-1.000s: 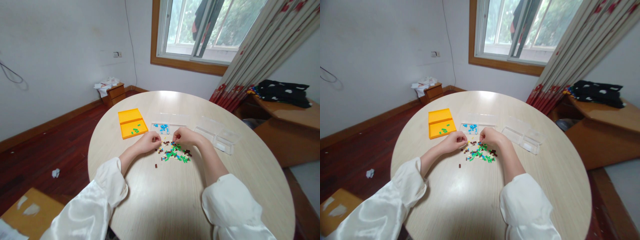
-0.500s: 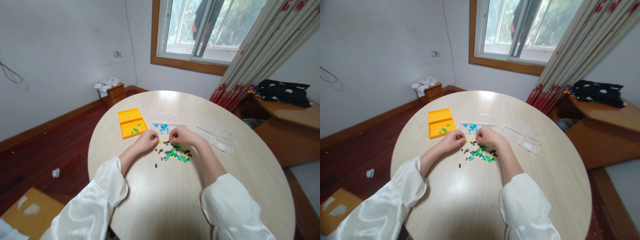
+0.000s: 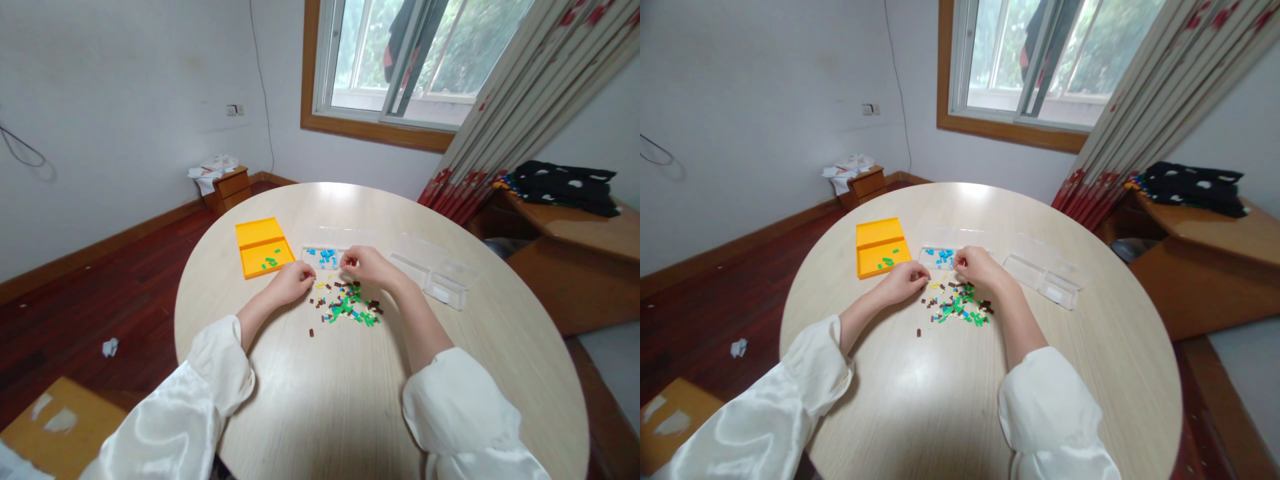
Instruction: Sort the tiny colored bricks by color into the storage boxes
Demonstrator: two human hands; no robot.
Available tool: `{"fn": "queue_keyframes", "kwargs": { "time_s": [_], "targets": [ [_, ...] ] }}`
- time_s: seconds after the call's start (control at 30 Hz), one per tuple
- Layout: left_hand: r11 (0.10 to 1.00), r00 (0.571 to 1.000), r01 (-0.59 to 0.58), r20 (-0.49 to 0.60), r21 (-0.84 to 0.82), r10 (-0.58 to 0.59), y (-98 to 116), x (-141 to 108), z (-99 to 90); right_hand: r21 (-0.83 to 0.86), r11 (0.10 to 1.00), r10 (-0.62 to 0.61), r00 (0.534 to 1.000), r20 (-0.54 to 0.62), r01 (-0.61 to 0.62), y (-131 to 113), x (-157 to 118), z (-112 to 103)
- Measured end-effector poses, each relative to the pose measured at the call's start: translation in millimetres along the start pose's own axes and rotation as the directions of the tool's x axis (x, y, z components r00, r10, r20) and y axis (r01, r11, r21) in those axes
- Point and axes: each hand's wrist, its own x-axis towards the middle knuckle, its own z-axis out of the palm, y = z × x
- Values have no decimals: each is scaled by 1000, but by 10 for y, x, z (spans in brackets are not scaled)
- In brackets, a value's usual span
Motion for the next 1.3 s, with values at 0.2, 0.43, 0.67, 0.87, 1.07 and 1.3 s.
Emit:
{"fn": "queue_keyframes", "kwargs": {
  "time_s": [0.2, 0.43, 0.67, 0.87, 1.07, 1.3],
  "targets": [
    [1000, 1000, 17, -5, 22, -17, 12, 2, -23, 44, 998, 36, 980, 196, -45, 58, 20, 143],
    [997, 998, 62, -4, -38, -62, 45, -3, -43, 92, 995, 21, 987, 157, -36, 73, 10, 126],
    [997, 998, 63, 11, -48, -62, 43, -6, -39, 75, 990, 143, 901, -410, -123, 256, -12, -57],
    [998, 998, 54, 25, -26, -53, 36, -5, -41, 94, 991, 119, 966, -231, -100, 224, -8, -21],
    [998, 998, 56, 19, -21, -56, 33, -7, -45, 154, 987, -75, 972, 224, 41, -31, 6, 129],
    [999, 999, 49, 21, -21, -49, 45, -4, -46, 75, 995, -77, 963, 257, 59, -103, 5, 231]
  ]
}}
